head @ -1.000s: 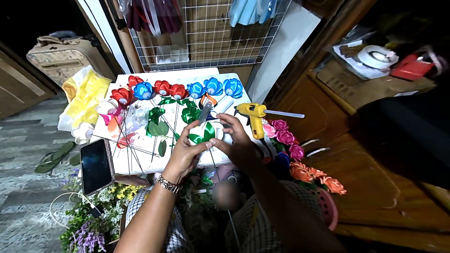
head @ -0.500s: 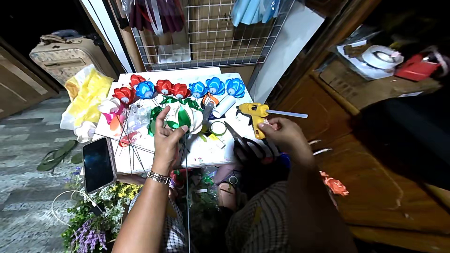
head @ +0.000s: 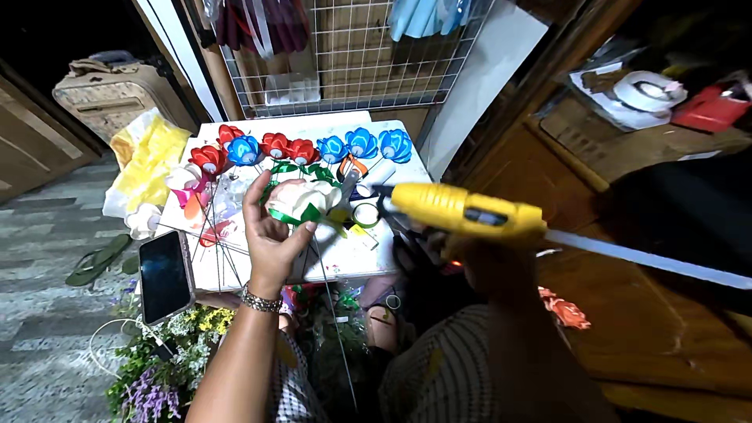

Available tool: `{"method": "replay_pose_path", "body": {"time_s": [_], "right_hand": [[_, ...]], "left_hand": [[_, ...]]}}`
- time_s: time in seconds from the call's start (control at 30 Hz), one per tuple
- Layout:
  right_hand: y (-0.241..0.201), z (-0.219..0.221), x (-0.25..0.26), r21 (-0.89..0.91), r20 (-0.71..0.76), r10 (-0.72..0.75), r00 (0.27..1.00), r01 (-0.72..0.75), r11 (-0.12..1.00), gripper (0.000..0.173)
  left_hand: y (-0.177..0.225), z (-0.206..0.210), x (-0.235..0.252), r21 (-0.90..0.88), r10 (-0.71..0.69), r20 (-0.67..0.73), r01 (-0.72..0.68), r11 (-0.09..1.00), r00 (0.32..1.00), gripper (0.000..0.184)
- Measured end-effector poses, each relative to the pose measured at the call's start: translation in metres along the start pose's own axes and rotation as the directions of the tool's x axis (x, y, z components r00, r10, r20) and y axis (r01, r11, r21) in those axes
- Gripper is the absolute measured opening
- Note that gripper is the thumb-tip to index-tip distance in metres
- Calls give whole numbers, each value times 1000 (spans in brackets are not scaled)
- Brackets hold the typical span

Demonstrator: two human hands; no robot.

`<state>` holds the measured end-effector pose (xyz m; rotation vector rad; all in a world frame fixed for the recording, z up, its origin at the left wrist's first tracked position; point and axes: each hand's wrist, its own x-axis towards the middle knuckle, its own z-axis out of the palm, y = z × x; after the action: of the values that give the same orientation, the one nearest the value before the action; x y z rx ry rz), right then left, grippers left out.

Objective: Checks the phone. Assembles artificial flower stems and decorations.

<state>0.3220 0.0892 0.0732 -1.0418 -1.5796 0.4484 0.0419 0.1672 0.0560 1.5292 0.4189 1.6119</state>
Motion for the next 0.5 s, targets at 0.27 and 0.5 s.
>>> {"method": "replay_pose_path", "body": {"time_s": [0.27,0.5], "right_hand": [[-12,11,-8,108,69,-309,948,301,947,34],[-13,11,-8,113,128,-320,939,306,945,30]], "left_hand": [[6,7,-1,85,248,126,-260,962,960,84],[8,11,-2,115,291,155,-310,944,944,87]]}}
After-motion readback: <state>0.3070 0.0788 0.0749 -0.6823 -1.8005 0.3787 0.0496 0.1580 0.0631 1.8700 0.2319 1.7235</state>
